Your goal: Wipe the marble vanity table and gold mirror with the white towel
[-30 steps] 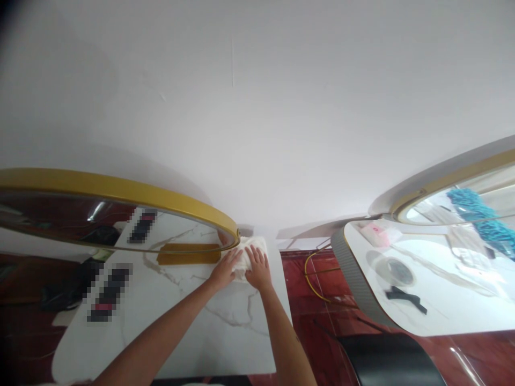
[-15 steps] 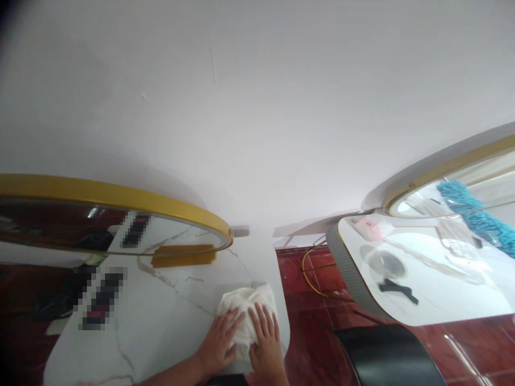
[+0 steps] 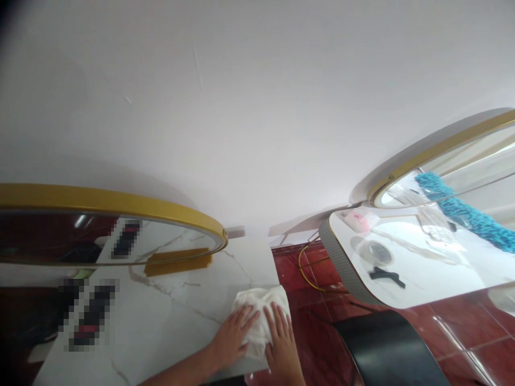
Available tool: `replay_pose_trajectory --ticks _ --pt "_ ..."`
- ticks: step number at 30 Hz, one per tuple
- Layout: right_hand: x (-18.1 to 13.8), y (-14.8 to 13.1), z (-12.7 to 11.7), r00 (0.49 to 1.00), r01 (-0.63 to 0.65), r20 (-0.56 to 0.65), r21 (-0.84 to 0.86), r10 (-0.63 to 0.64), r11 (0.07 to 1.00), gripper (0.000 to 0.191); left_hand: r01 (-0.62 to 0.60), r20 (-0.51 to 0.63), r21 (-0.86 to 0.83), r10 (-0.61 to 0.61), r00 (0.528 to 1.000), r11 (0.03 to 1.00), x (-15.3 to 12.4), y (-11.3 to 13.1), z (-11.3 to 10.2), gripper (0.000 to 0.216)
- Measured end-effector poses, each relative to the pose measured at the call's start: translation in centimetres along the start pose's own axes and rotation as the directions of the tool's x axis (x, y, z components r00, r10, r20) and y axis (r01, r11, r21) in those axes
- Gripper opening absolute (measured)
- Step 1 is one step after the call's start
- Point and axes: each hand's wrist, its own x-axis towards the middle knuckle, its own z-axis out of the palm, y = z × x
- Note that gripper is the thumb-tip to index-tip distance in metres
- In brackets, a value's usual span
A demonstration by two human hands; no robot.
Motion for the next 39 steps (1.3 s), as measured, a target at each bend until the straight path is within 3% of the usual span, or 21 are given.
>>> replay_pose_trajectory --ticks 7,13,17,22,29,39 --pt "9.5 1.5 -2.1 0.997 0.081 -0.014 -0.071 -0.082 0.994 0.090 0.106 -0.230 0.054 -0.091 0.969 0.993 4.6 -1.9 -4.0 0.088" --pt "16.6 0.6 -2.0 0.994 0.095 -0.047 -0.103 -0.100 0.990 0.091 0.177 -0.294 0.063 -0.152 0.944 0.982 6.6 -5.0 -8.6 0.086" --pt "18.4 -0.7 -1.5 0.995 0.076 -0.059 -0.111 -0.082 0.991 0.093 0.176 -0.300 0.040 -0.156 0.941 0.984 6.6 -6.6 -10.0 0.085" --pt "17.0 -2.6 -1.2 0.994 0.050 -0.094 -0.099 -0.059 0.994 0.093 0.155 -0.329 0.069 -0.124 0.936 0.986 5.1 -7.0 -8.9 0.089" --pt "11.7 -5.4 -0.2 0.993 0.022 -0.119 -0.049 -0.028 0.999 0.093 0.215 -0.322 0.120 -0.167 0.932 0.969 1.0 -5.7 -4.9 0.090" --pt "2.5 -11.1 2.7 0.994 -0.023 -0.110 -0.034 0.019 0.999 0.092 0.089 -0.146 0.005 -0.087 0.985 0.996 -8.0 -6.5 0.1 0.088"
